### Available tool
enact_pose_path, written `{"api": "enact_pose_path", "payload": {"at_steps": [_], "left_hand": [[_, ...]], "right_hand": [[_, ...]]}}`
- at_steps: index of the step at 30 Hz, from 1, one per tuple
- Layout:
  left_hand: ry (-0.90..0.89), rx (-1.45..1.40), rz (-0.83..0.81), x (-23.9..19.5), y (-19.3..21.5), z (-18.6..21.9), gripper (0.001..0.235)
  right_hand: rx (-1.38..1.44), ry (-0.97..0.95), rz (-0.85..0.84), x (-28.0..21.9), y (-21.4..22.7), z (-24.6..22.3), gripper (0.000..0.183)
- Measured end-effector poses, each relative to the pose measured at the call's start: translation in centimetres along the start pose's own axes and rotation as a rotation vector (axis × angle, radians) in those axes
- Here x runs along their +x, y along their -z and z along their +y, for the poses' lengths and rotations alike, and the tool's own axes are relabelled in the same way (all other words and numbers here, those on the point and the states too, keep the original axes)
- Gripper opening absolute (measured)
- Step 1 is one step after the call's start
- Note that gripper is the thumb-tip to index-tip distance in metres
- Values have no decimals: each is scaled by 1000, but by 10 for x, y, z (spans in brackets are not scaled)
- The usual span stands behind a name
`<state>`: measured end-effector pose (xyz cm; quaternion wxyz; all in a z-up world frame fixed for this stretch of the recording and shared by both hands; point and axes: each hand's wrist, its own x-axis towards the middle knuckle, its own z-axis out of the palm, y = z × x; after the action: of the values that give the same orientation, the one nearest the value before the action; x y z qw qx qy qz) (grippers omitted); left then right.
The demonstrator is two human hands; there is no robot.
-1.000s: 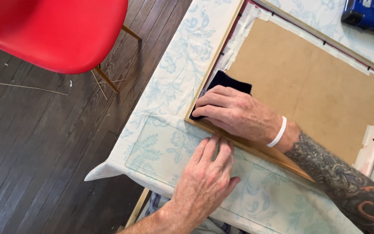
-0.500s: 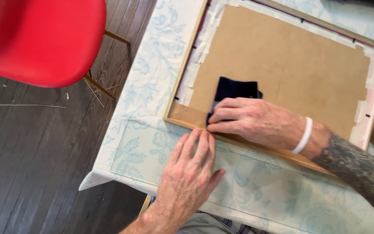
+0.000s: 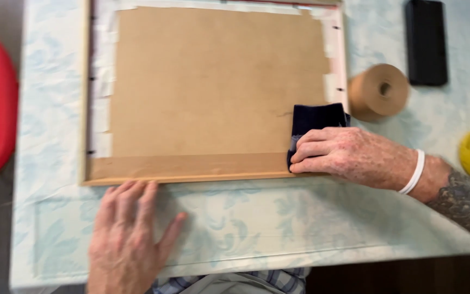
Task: Applying gummed paper tape to the back of a picture frame to seal the backing.
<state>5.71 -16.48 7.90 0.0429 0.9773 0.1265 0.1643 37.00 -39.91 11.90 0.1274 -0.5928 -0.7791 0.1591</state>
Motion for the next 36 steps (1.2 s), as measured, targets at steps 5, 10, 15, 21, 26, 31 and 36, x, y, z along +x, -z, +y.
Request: {"api": "enact_pose_path", "payload": {"at_steps": [5,10,15,21,26,31,36], "left_hand": [[-13,117,47,-8,-12,-8,58],[-22,165,53,-8,-14,-12,52],[7,139,77,-13,-18,-13,45],[20,89,73,-16,-19,-14,38],[7,92,67,-12,-13,-13,35],[-36,26,105,-7,-14,-11,40],[-36,3,58,-17,-18,-16,54]], "right_hand": [[-151,-95,-92,-56,6,5,31],[-299,-101,-136,-61,15,1,21],[-314,-140,-149,-68,22,0,28],[-356,-176,-101,-74,13,-3,37],[-378,-104,-126,-81,6,-1,35],[-259,-106,43,-74,-1,-4,19],[-163,-139,144,-70,-3,-5,15]]}}
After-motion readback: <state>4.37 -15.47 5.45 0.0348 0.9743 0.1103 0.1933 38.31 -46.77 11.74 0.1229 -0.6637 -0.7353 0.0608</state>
